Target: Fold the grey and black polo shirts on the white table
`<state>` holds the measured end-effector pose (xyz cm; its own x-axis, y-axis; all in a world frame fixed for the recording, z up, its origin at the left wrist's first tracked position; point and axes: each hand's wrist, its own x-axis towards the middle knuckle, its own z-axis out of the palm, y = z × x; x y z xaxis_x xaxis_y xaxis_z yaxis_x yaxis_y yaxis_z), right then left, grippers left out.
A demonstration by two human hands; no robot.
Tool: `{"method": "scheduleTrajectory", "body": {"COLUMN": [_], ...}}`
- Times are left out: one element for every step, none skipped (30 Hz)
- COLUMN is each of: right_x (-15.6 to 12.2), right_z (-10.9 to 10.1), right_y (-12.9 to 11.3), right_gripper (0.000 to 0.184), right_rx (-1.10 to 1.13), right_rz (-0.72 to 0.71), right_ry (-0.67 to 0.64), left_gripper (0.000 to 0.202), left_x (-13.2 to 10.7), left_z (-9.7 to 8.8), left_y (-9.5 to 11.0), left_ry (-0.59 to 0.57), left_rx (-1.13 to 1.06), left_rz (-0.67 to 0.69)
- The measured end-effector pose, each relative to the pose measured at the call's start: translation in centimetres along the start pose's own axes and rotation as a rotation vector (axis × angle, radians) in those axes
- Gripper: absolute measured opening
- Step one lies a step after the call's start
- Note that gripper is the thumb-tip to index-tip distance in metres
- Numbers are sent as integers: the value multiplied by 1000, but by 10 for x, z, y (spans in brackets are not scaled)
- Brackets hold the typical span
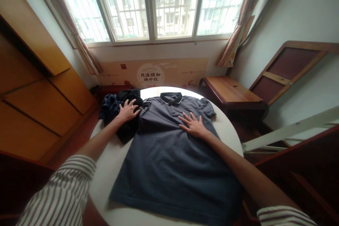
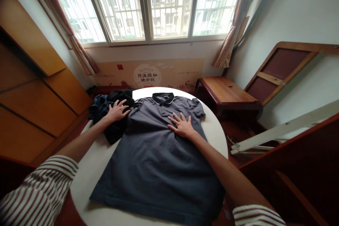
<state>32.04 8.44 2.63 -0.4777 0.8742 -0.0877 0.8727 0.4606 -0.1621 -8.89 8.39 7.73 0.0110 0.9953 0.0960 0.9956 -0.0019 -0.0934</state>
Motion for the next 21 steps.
{"method": "scheduleTrajectory", "body": {"right_x": [-1,-1,-2,-2,-2,-2,-3,-3,-3,-4,-4,-5,-5,-6,-6,-7,-7,-8,-8,-8,-8], "right_z": [0,-1,-2,-2,-3,-3,-3,-2,-1,1,3,4,6,7,8,9,9,9,9,8,8], "right_y": [1,0,-4,-9,-15,-21,-27,-32,-36,-38,-39,-40,-39,-38,-37,-36,-35,-35,-35,-35,-35], "right_gripper": [67,68,69,70,70,70,70,69,68,68,67,67,66,66,65,65,65,64,64,64,64], "right_rx": [-1,1,5,13,26,41,52,56,53,45,34,25,19,17,15,14,13,14,14,15,15], "right_rz": [0,2,1,-11,-30,-54,-74,-86,-87,-80,-73,-71,-71,-72,-74,-74,-73,-72,-70,-67,-66], "right_ry": [5,5,1,-5,-10,-13,-15,-13,-7,2,14,28,40,49,55,59,61,62,62,61,61], "left_gripper": [52,52,50,47,45,44,44,45,47,49,51,53,54,53,51,50,48,46,45,43,41], "left_x": [-3,-5,-7,-7,-6,-5,-4,-3,-3,-2,-3,-3,-4,-6,-8,-11,-14,-18,-21,-25,-29], "left_z": [2,3,3,3,2,2,2,2,3,5,6,8,9,10,11,11,10,10,8,7,5], "left_y": [-1,1,4,9,14,20,25,29,31,32,32,30,27,23,19,13,7,1,-6,-12,-19], "left_ry": [6,12,13,4,-15,-40,-66,-88,-102,-108,-108,-107,-108,-108,-106,-103,-101,-102,-106,-114,-128], "left_rx": [-5,-5,-2,3,7,7,2,-6,-17,-27,-35,-41,-45,-46,-46,-47,-48,-47,-43,-36,-28], "left_rz": [7,25,58,104,154,193,212,204,175,136,101,77,66,69,82,100,121,142,164,183,200]}}
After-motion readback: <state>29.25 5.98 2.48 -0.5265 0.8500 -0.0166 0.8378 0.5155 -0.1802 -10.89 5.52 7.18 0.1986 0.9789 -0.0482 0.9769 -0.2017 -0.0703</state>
